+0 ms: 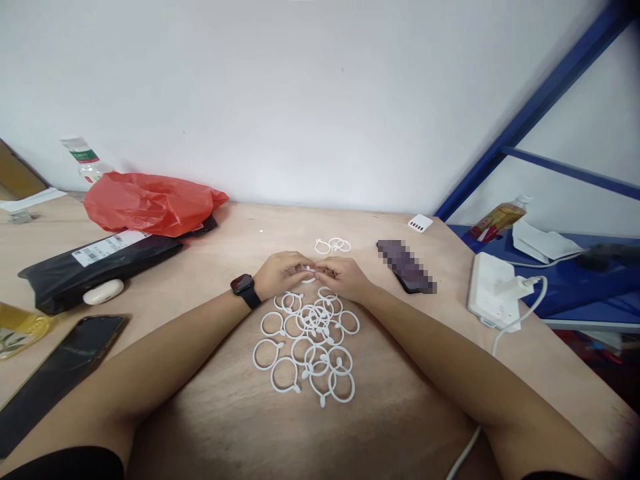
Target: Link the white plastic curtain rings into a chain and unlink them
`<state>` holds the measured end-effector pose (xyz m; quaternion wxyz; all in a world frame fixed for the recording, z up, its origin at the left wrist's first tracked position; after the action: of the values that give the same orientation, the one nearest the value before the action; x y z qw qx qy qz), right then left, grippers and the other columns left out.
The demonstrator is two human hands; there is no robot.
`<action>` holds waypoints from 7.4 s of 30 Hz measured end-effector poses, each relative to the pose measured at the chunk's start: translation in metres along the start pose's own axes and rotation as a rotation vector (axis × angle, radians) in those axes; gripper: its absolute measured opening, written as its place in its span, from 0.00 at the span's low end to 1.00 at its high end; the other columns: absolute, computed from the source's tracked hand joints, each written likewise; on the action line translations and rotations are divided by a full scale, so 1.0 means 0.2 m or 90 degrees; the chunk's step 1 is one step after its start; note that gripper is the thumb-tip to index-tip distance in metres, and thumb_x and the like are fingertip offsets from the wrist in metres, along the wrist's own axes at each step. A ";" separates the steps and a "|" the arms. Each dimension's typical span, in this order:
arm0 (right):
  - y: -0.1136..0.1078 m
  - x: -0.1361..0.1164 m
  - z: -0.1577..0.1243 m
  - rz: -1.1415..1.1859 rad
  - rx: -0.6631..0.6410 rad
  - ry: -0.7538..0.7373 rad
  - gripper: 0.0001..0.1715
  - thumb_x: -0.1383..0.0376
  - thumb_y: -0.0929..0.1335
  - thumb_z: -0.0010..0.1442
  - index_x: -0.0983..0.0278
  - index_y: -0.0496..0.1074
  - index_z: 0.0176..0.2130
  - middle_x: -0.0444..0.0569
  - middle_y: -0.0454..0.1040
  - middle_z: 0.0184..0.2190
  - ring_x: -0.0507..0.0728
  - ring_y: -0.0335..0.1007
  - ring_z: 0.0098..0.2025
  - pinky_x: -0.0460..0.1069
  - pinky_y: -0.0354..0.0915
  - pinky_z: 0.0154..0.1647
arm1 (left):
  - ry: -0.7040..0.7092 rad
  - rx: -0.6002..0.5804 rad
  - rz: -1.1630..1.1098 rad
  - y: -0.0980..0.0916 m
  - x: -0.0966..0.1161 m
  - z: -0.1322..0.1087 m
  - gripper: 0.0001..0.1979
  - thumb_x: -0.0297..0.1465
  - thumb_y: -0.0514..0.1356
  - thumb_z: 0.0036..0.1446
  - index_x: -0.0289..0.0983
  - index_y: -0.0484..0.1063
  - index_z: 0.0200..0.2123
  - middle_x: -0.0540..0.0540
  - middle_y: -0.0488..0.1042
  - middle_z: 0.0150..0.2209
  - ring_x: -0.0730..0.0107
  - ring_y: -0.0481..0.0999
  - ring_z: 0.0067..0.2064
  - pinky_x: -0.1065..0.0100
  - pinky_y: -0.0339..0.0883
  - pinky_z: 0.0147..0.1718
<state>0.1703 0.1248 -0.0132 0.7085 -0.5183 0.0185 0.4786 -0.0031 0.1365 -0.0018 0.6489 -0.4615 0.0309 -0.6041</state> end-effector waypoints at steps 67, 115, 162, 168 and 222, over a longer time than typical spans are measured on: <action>-0.06 0.08 0.00 -0.033 0.118 0.034 0.09 0.68 0.66 0.58 0.62 0.77 0.35 0.46 0.80 0.31 0.52 0.72 0.30 0.46 0.65 0.33 | 0.085 -0.217 -0.039 0.10 0.06 -0.01 0.03 0.30 0.63 0.54 0.37 0.77 0.32 0.41 0.77 0.47 0.60 0.74 0.51 0.58 0.62 0.56; -0.05 0.04 -0.02 -0.063 0.111 0.031 0.15 0.70 0.63 0.51 0.61 0.75 0.36 0.44 0.75 0.26 0.52 0.66 0.26 0.46 0.62 0.31 | -0.082 -0.039 -0.121 0.03 -0.01 0.01 0.11 0.34 0.53 0.64 0.36 0.71 0.44 0.41 0.75 0.44 0.65 0.74 0.45 0.62 0.67 0.48; 0.01 -0.02 -0.02 -0.067 -0.020 -0.036 0.04 0.65 0.69 0.58 0.62 0.75 0.31 0.42 0.76 0.25 0.49 0.67 0.24 0.44 0.58 0.28 | -0.020 -0.019 -0.006 0.00 -0.01 -0.01 0.15 0.24 0.55 0.51 0.35 0.77 0.40 0.46 0.79 0.34 0.70 0.77 0.36 0.68 0.70 0.40; 0.03 -0.03 -0.02 -0.073 -0.037 -0.045 0.04 0.66 0.69 0.57 0.62 0.74 0.31 0.42 0.75 0.24 0.49 0.66 0.24 0.43 0.58 0.28 | -0.013 -0.012 -0.006 0.01 0.01 -0.01 0.11 0.23 0.55 0.48 0.35 0.77 0.33 0.46 0.78 0.31 0.70 0.76 0.34 0.68 0.69 0.38; 0.00 0.00 -0.02 -0.018 0.024 -0.011 0.08 0.67 0.66 0.58 0.63 0.75 0.38 0.46 0.78 0.30 0.50 0.70 0.27 0.44 0.62 0.30 | 0.025 -0.032 0.146 0.00 0.00 0.00 0.07 0.34 0.58 0.59 0.37 0.74 0.36 0.46 0.79 0.34 0.66 0.75 0.39 0.61 0.62 0.45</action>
<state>0.1712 0.1212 -0.0152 0.7251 -0.5009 0.0141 0.4724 -0.0032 0.1366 -0.0011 0.7012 -0.4589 0.1112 -0.5342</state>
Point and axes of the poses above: each hand's wrist, its own z-axis towards the middle knuckle, its own y-axis out of the palm, x = y × z, the point moved 4 cm from there along z, towards the middle knuckle
